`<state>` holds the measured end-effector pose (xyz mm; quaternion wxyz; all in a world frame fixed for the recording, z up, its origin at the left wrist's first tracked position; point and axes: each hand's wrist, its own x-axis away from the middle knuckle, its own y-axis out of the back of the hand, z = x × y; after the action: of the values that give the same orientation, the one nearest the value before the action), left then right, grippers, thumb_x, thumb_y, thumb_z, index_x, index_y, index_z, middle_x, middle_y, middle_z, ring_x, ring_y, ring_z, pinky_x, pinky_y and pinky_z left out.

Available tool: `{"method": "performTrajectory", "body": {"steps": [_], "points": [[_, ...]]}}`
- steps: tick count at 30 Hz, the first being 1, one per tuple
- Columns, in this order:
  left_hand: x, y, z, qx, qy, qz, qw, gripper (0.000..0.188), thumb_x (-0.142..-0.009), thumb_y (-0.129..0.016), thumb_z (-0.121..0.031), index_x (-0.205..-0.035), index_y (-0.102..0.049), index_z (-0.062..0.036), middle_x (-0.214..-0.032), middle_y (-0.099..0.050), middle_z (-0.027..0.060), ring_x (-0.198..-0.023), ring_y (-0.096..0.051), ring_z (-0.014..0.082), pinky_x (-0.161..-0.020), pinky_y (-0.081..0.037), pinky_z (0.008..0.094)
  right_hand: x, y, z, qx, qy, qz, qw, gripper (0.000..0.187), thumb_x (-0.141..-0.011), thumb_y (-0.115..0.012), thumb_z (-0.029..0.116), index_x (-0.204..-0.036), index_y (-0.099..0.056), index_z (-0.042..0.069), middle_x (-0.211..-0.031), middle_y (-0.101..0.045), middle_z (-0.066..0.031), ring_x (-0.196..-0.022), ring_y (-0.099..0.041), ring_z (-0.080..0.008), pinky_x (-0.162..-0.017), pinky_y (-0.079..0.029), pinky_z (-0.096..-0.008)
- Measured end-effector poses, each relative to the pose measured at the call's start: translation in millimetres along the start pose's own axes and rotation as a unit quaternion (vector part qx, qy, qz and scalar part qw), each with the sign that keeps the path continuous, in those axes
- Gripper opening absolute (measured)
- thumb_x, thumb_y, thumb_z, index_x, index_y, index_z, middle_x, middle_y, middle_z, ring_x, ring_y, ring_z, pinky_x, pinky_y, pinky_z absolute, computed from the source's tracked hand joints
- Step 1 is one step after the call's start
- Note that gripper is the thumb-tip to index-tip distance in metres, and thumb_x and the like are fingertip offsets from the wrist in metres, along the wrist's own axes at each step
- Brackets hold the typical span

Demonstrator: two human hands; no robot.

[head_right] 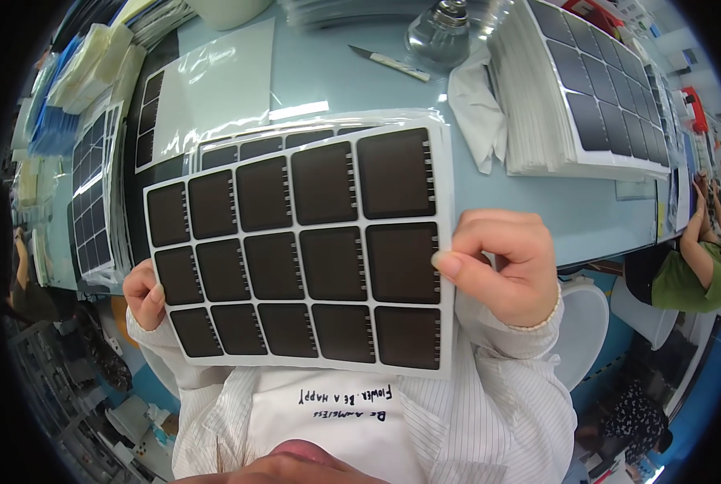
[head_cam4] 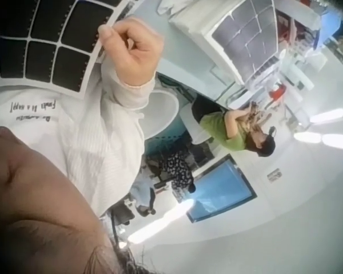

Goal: Assembling small solar panel components by applying solar cell grids and cleaning the panel surfaces.

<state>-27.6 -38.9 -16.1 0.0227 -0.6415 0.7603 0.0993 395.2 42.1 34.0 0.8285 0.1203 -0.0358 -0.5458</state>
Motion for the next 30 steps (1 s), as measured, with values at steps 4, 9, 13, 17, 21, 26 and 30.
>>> {"method": "performTrajectory", "body": {"steps": [4, 9, 13, 17, 21, 26, 30], "points": [[-1.5, 0.3, -3.6, 0.014, -0.01, -0.002, 1.0, 0.026, -0.081, -0.057, -0.013, -0.057, -0.05, -0.0034, -0.065, -0.058, 0.0086, -0.062, -0.054, 0.0154, -0.063, -0.043, 0.0276, -2.7, -4.3, 0.5, -0.014, -0.003, 0.001, 1.0, 0.015, -0.071, -0.064, 0.003, -0.06, -0.055, -0.002, -0.055, -0.049, -0.0039, -0.047, -0.039, -0.0094, -0.044, -0.026, -0.0247], [-6.7, -1.3, 0.1, 0.035, -0.008, 0.007, 0.999, 0.024, -0.082, -0.055, -0.011, -0.059, -0.049, -0.0038, -0.07, -0.059, 0.0095, -0.064, -0.054, 0.015, -0.063, -0.043, 0.0272, -5.5, -3.1, 1.8, -0.046, -0.028, -0.003, 0.999, 0.015, -0.073, -0.063, 0.003, -0.061, -0.055, -0.003, -0.056, -0.05, -0.0035, -0.048, -0.039, -0.0077, -0.044, -0.027, -0.0234], [-10.9, -9.5, -7.1, 0.037, 0.02, -0.03, 0.999, 0.024, -0.082, -0.053, -0.01, -0.06, -0.047, -0.0042, -0.072, -0.057, 0.0087, -0.063, -0.051, 0.0135, -0.061, -0.041, 0.0267, -9.4, -1.3, 0.2, -0.11, -0.086, -0.019, 0.99, 0.017, -0.077, -0.06, 0.005, -0.063, -0.056, -0.003, -0.056, -0.049, -0.0017, -0.049, -0.04, -0.0058, -0.045, -0.027, -0.022], [-13.3, -11.1, -7.9, 0.037, 0.039, -0.031, 0.998, 0.025, -0.083, -0.053, -0.011, -0.06, -0.046, -0.0045, -0.071, -0.055, 0.0075, -0.062, -0.05, 0.0126, -0.061, -0.04, 0.026, -7.6, -0.9, -4.8, -0.141, -0.095, -0.032, 0.985, 0.018, -0.078, -0.059, 0.005, -0.063, -0.056, -0.003, -0.056, -0.048, -0.0006, -0.047, -0.038, -0.0052, -0.044, -0.025, -0.0215], [-16.1, -13.9, -3.8, 0.043, 0.044, -0.028, 0.998, 0.025, -0.084, -0.052, -0.011, -0.061, -0.047, -0.0036, -0.071, -0.055, 0.0071, -0.063, -0.049, 0.0122, -0.061, -0.04, 0.0256, -6.2, 0.9, -7.3, -0.136, -0.09, -0.057, 0.985, 0.02, -0.078, -0.059, 0.007, -0.061, -0.054, -0.002, -0.055, -0.046, -0.0005, -0.045, -0.035, -0.0046, -0.043, -0.024, -0.021], [-22.8, -25.1, -7.2, 0.045, 0.061, -0.03, 0.997, 0.022, -0.084, -0.052, -0.01, -0.063, -0.05, -0.002, -0.07, -0.055, 0.0067, -0.063, -0.049, 0.0113, -0.061, -0.039, 0.0249, -2.9, 4.4, -8.8, -0.164, -0.083, -0.093, 0.979, 0.021, -0.078, -0.059, 0.008, -0.06, -0.054, -0.002, -0.056, -0.046, -0.0004, -0.044, -0.033, -0.004, -0.042, -0.023, -0.0207], [-24.1, -28.8, -6.7, 0.037, 0.063, -0.027, 0.997, 0.022, -0.084, -0.053, -0.009, -0.063, -0.05, -0.0016, -0.066, -0.051, 0.0041, -0.059, -0.043, 0.0096, -0.057, -0.034, 0.0235, 0.0, 8.8, -11.9, -0.194, -0.055, -0.103, 0.974, 0.018, -0.078, -0.058, 0.007, -0.064, -0.055, -0.003, -0.057, -0.048, -0.0022, -0.043, -0.034, -0.0036, -0.042, -0.023, -0.0198]]}}
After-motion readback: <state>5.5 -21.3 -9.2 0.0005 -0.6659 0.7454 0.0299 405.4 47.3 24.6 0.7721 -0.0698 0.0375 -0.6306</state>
